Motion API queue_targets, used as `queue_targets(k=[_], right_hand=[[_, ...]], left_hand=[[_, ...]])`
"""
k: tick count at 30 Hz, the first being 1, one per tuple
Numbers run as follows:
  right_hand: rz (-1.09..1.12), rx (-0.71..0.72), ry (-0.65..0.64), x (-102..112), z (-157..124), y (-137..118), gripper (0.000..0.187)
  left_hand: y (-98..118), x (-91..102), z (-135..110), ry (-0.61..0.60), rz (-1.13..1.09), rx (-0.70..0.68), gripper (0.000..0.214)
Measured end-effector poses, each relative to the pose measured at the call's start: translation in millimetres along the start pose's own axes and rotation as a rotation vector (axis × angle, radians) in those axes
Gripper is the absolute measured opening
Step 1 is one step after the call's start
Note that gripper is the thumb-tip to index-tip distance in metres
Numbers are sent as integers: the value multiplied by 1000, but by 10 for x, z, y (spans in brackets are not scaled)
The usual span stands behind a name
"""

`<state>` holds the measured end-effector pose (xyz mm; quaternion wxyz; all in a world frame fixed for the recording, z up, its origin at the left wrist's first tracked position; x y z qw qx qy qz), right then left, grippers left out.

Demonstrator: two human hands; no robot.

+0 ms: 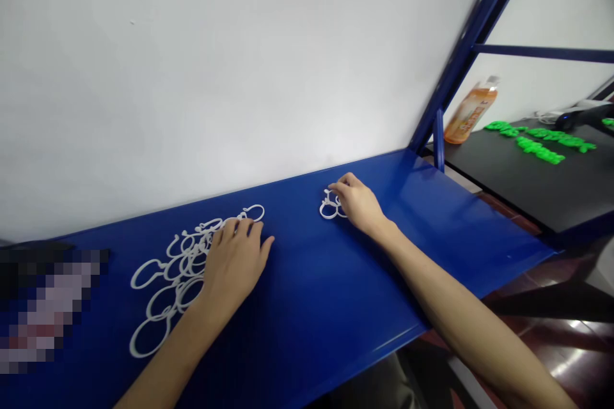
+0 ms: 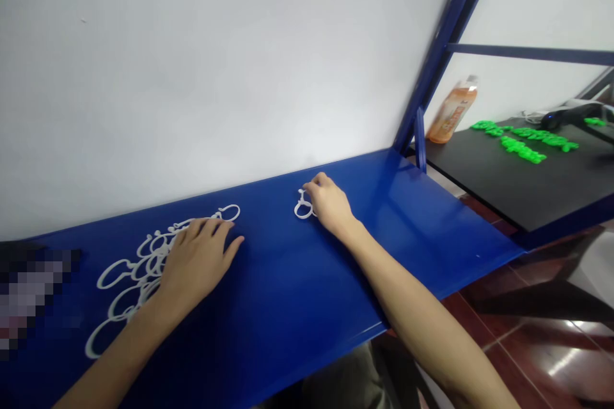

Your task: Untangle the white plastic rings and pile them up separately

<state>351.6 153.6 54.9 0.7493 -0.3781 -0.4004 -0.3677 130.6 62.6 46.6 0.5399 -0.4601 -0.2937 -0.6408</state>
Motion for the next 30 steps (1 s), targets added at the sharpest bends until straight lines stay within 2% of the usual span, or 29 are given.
queue_targets(k=[3, 7, 11, 14, 16, 18, 22, 25, 28, 30], right_hand=[[-52, -84, -10, 40, 28, 146, 28], [-119, -82, -47, 11, 13, 104, 26], [-184, -66, 3, 36, 18, 89, 26], [-177, -21, 53, 84, 27, 30, 26], [-93, 14, 82, 123, 5, -73, 27], [108, 76, 65, 121, -56, -258, 28], [581, 213, -214, -122, -300, -792, 24], [702, 158, -297, -288, -436, -965, 22], [746, 149, -297, -327, -461, -990, 25], [755, 193, -292, -289, -450, -998, 26]], left_hand=[[-83, -98, 149, -25, 18, 32, 32], [-160, -149, 234, -44, -8, 36, 23], [38, 9, 106, 15, -197, -159, 17], [222, 234, -90, 160, -272, -289, 13], [312, 351, -211, 254, -263, -336, 10], [403, 415, -296, 302, -242, -387, 8], [542, 465, -353, 351, -205, -447, 7], [601, 439, -356, 337, -224, -472, 8], [489, 392, -327, 330, -357, -360, 5], [307, 347, -298, 342, -476, -195, 20]])
Point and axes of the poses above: each hand's wrist, its own z-axis towards the middle knuckle, its own x-axis out of the back of the hand, y = z × x, the point moved 8 cm from there along z, towards the middle knuckle, and after that the axes turned 3 degrees about -z, right-handed, at the moved point
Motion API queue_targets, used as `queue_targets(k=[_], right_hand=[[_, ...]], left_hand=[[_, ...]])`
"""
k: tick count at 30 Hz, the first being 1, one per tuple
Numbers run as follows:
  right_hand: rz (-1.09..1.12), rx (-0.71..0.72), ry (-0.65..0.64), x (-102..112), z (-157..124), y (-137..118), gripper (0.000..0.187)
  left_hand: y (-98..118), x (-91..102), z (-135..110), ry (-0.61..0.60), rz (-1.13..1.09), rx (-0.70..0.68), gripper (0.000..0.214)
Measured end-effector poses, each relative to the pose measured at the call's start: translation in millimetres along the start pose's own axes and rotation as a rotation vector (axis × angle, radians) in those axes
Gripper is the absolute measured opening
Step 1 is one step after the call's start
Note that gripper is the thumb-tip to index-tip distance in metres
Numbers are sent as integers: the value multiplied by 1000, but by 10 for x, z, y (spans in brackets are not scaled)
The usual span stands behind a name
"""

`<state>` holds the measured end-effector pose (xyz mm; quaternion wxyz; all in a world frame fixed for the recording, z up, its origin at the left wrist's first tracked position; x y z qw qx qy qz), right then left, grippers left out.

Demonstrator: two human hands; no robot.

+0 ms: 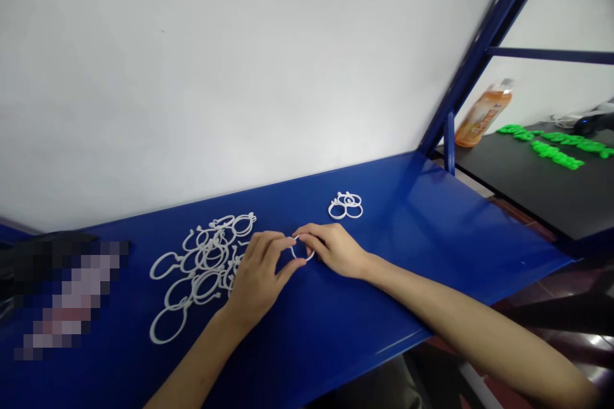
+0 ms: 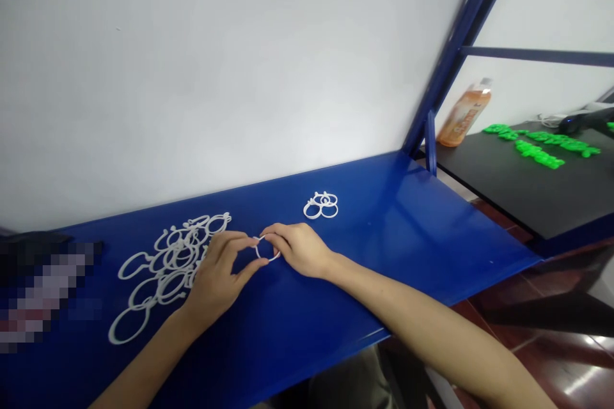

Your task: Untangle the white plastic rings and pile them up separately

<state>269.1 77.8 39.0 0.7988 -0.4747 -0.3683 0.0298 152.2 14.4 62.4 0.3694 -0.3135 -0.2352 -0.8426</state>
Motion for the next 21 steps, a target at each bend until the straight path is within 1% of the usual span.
queue_targets(k=[2, 4, 7, 9, 11, 14, 16, 18, 21], right_hand=[[7, 32, -10, 30, 3, -38, 26], [34, 25, -23, 37, 3, -51, 26], [61, -29, -35, 14, 1, -21, 26], [55, -16, -39, -16, -9, -32, 25], [38, 63, -63, -84, -40, -105, 25], [9, 224, -150, -263, -135, -280, 27], [-38, 262, -165, -341, -180, -338, 26], [-110, 218, -122, -325, -172, -306, 26], [-168, 106, -17, -164, -104, -167, 25]], left_hand=[[-177, 29, -21, 40, -68, 147, 29], [-272, 21, -26, 17, -128, 203, 27], [-276, 1, -3, -51, -185, 156, 20], [-253, 25, 14, -41, -175, 112, 16], [-246, 60, 27, 1, -136, 99, 14], [-253, 88, 41, 38, -106, 113, 17], [-260, 98, 52, 28, -134, 132, 21], [-278, 121, 57, 14, -186, 162, 24], [-310, 167, 50, 8, -233, 196, 24]])
Point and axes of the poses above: each hand's wrist, its own z-axis towards the middle knuckle, its own x-axis out of the back of the hand, y = z × x, the point moved 8 cm from there along z, towards the middle knuckle, and after that the axes turned 3 degrees about -z, right-handed, at the moved point
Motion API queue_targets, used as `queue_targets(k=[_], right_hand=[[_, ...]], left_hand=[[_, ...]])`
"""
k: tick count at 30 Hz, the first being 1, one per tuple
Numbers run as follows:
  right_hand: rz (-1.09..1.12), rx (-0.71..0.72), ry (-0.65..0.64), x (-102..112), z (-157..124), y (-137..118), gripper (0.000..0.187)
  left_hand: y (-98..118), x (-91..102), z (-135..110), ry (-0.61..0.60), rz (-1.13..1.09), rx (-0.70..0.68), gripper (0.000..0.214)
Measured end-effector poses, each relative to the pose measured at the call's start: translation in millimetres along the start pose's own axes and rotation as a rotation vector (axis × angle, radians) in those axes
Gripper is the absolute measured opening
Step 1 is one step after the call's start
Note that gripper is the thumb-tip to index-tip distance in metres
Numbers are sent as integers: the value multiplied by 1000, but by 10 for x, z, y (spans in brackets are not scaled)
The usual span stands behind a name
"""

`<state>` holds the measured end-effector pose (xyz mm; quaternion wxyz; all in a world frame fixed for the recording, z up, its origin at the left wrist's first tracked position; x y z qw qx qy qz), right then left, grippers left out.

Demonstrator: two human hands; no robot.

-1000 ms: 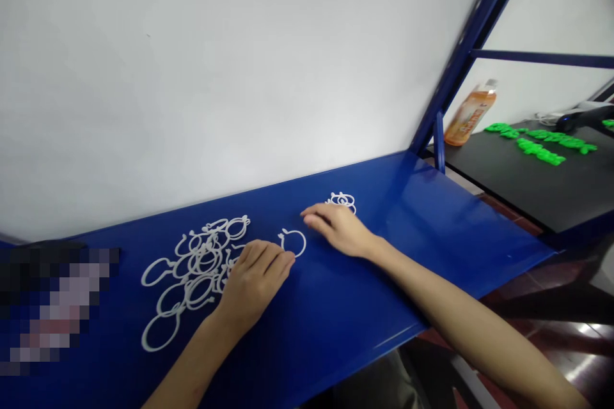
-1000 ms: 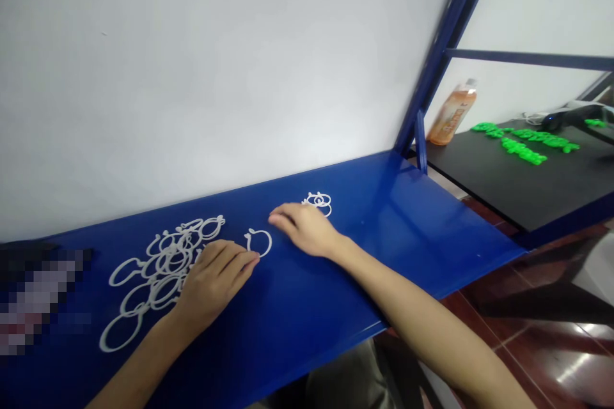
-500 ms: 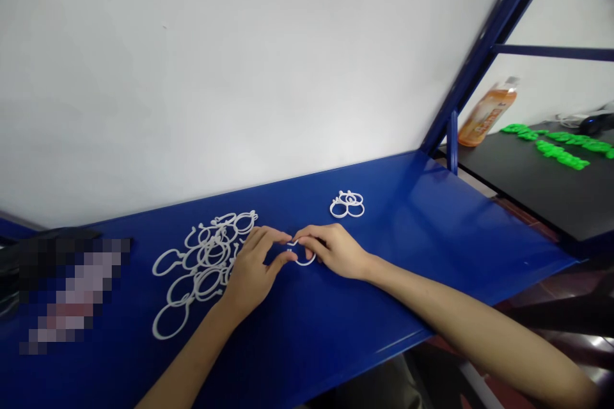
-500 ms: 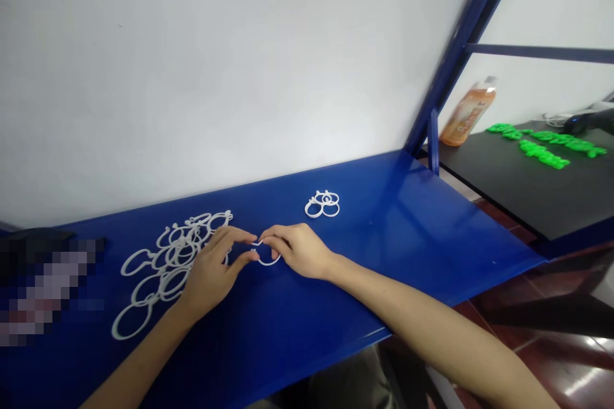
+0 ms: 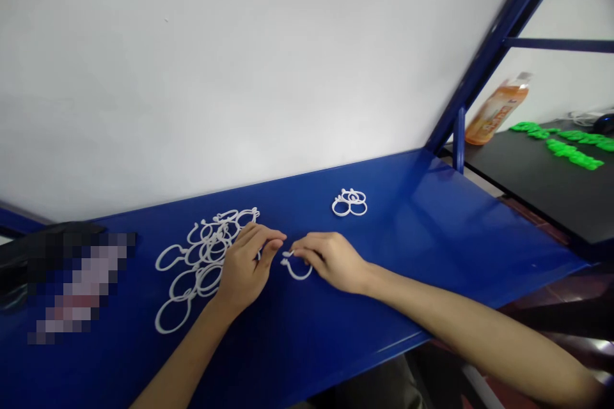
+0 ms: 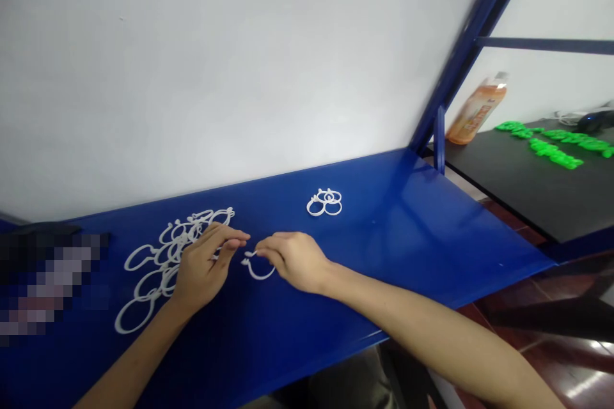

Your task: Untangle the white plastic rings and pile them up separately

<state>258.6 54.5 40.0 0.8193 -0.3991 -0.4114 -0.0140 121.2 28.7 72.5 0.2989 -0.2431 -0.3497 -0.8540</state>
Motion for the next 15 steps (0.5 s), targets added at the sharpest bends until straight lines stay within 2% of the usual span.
queue_targets(k=[2, 5, 11, 15], right_hand=[[1, -56, 63, 110, 28, 103, 23], [14, -58, 99, 179, 44, 125, 22], [22, 78, 69, 128, 5, -91, 26], [-51, 138, 31, 110, -20, -131, 30]], left_hand=[[-12, 1, -9, -15, 5, -8, 25], [-39, -44, -23, -39, 43, -28, 31], [-25, -41, -8, 11, 61, -30, 28], [16, -55, -26, -4, 103, -28, 32]])
Point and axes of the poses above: each hand's wrist, its own z-axis towards the middle knuckle, its own x-axis out of the back of the hand, y = z × x, the point moved 8 cm from there along z, towards the middle knuckle, and after that the axes turned 3 degrees about -z, right-handed, at the moved point
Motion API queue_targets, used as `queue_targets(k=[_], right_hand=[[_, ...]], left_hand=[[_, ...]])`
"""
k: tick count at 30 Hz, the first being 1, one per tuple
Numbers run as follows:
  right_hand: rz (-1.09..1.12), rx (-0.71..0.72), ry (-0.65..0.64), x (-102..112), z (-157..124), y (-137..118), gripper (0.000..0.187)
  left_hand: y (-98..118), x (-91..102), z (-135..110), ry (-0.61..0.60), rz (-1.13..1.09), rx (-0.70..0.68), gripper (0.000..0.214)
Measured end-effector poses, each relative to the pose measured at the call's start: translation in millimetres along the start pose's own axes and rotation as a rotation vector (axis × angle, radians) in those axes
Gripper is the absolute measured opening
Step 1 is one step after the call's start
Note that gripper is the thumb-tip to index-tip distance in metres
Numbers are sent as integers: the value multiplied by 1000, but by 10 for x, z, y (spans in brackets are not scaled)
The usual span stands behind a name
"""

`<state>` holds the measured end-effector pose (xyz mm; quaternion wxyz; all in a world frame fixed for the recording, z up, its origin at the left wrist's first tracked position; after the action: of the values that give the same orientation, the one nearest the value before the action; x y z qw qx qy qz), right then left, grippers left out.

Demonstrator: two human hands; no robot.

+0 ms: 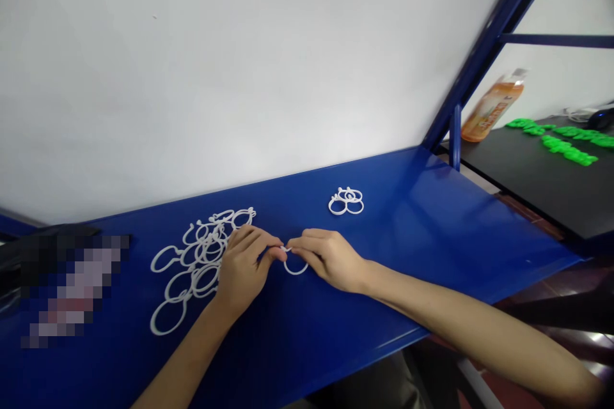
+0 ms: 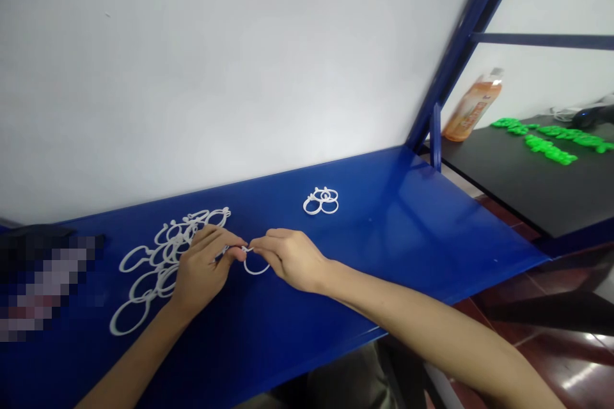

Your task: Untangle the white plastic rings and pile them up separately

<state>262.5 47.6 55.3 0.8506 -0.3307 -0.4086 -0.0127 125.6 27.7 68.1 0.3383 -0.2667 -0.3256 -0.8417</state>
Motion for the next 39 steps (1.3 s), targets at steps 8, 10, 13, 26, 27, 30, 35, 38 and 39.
queue_targets(k=[8, 10, 13, 26, 27, 30, 35, 38, 39], right_hand=[[-68, 73, -61, 0, 10, -77, 33], [-146, 11, -38, 52, 47, 19, 32], [-321, -191, 67, 272, 85, 342, 32], [-577, -629, 292, 887, -47, 1336, 31], [-586, -628, 295, 872, -48, 1350, 30], [-594, -608, 311, 848, -42, 1364, 31], [-616, -517, 363, 873, -5, 1203, 33], [-562, -370, 395, 837, 42, 902, 32], [-499, -303, 377, 784, 63, 779, 31]], left_hand=[[-50, -38, -5, -79, 19, -19, 37], [-203, -79, -6, -144, 89, 18, 42], [-543, -96, -60, -187, 310, 138, 54], [-202, -255, -84, -272, 249, -50, 14], [-153, -248, -71, -267, 230, -59, 14], [-66, -193, -34, -236, 181, -44, 15], [-43, -105, -10, -171, 65, 19, 14], [-88, -73, -10, -107, -1, 81, 13], [-110, -70, -11, -92, -28, 111, 13]])
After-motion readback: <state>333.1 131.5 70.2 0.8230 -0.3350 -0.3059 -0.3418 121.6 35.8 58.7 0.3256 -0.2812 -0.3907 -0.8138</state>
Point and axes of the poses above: each hand's wrist, its own z-axis towards the middle knuckle, its own x-axis out of the back of the hand, y = z × x, the point moved 8 cm from there along z, towards the middle knuckle, and after that the axes turned 3 degrees about -z, right-handed, at the moved point
